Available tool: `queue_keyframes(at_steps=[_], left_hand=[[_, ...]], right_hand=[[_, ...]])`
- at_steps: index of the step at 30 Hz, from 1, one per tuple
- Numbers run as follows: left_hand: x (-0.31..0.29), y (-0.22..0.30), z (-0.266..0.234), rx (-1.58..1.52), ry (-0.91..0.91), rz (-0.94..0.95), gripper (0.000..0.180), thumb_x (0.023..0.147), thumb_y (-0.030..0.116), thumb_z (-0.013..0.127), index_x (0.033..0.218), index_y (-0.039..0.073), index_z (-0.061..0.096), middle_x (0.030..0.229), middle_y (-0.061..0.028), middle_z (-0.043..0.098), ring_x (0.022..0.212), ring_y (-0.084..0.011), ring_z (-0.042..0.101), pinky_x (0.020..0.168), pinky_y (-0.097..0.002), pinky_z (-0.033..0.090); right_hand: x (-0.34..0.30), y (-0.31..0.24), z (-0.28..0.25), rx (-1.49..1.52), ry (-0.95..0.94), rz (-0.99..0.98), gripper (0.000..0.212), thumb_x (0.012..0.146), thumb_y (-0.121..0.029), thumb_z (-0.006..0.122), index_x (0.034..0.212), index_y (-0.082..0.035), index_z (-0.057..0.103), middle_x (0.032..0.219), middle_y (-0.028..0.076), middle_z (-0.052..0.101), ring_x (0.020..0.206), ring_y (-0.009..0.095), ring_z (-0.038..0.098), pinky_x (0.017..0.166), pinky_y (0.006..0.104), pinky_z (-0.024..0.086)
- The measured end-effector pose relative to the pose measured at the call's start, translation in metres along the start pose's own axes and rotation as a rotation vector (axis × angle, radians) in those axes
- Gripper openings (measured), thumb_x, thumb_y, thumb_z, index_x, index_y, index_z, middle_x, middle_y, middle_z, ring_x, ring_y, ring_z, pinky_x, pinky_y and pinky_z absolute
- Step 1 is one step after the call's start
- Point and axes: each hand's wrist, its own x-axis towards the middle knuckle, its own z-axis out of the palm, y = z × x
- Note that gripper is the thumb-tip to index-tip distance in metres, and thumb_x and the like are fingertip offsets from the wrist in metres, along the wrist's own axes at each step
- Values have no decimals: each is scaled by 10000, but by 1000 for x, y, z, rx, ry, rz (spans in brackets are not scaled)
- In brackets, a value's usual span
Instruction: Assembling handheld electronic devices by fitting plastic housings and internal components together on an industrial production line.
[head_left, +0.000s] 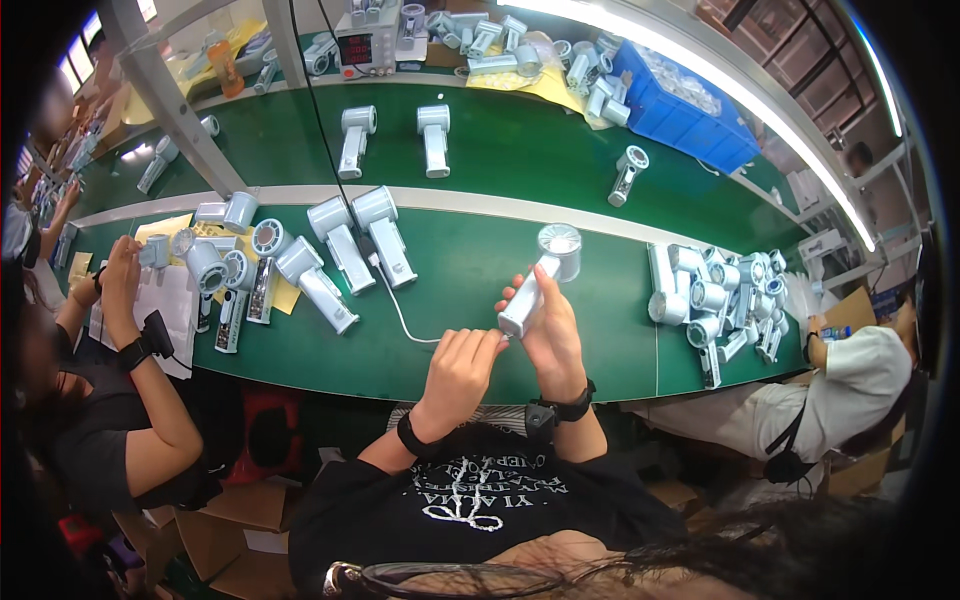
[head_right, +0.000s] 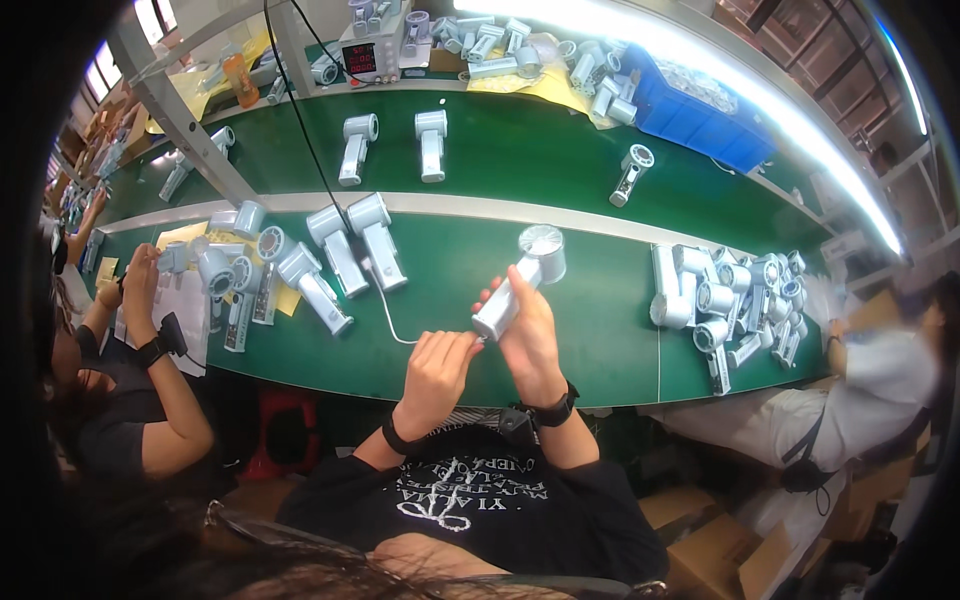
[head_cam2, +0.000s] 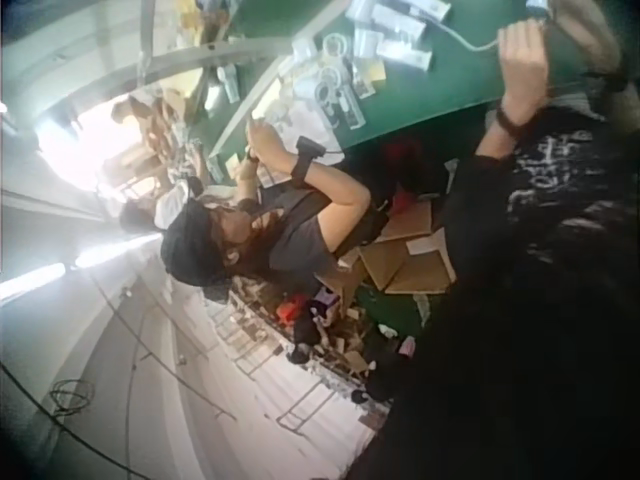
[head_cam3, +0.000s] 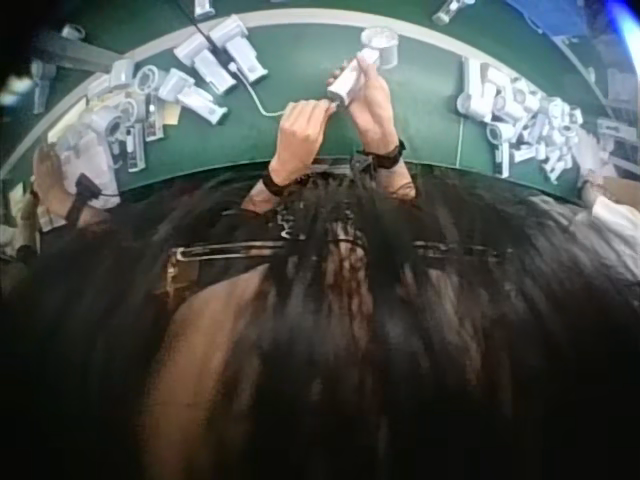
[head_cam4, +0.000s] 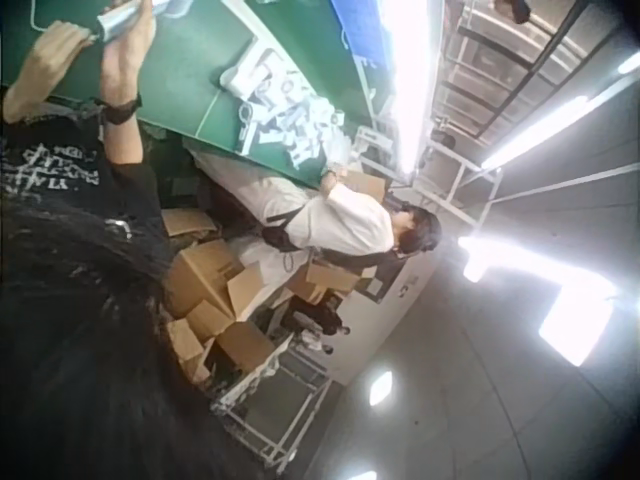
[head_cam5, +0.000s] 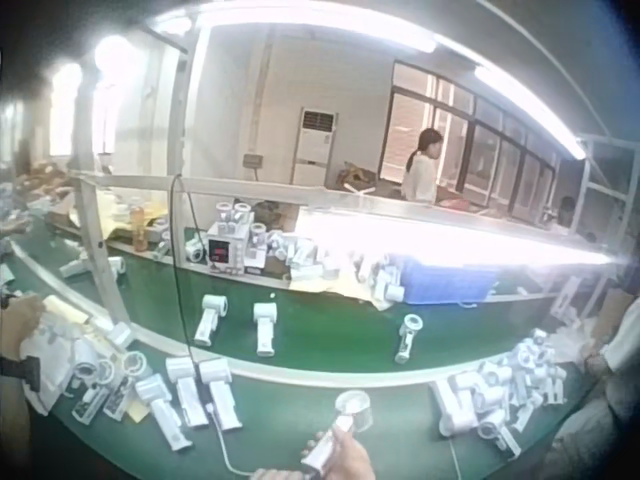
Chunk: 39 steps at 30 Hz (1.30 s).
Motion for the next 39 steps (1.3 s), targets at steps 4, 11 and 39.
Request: queue_keyframes(at_steps=[4,11,39], left_hand=[[0,-1,-1,101,26,41,125,819,46,669,909,-19,610,745,-98,567,668,-250,537,629,-359,410],[-8,-8,-1,153,-8,47,135,840,73,637,929,-25,611,700,-79,513,659,-224,517,629,-346,403],[-6,-9,-3,170,51,-124,75,836,26,589,791,19,530,676,-96,484,662,-260,506,650,-373,398]], right_hand=[[-2,4,-3,30,-6,39,326,953,-231,592,1126,16,469,993,104,561,894,229,611,813,413,555],[-4,11,8,-93,-45,-46,343,945,-174,594,1146,56,438,1042,151,584,987,293,635,856,472,567],[21,45,21,-263,21,-134,265,915,-150,638,1004,57,499,911,155,614,802,273,680,721,429,600]])
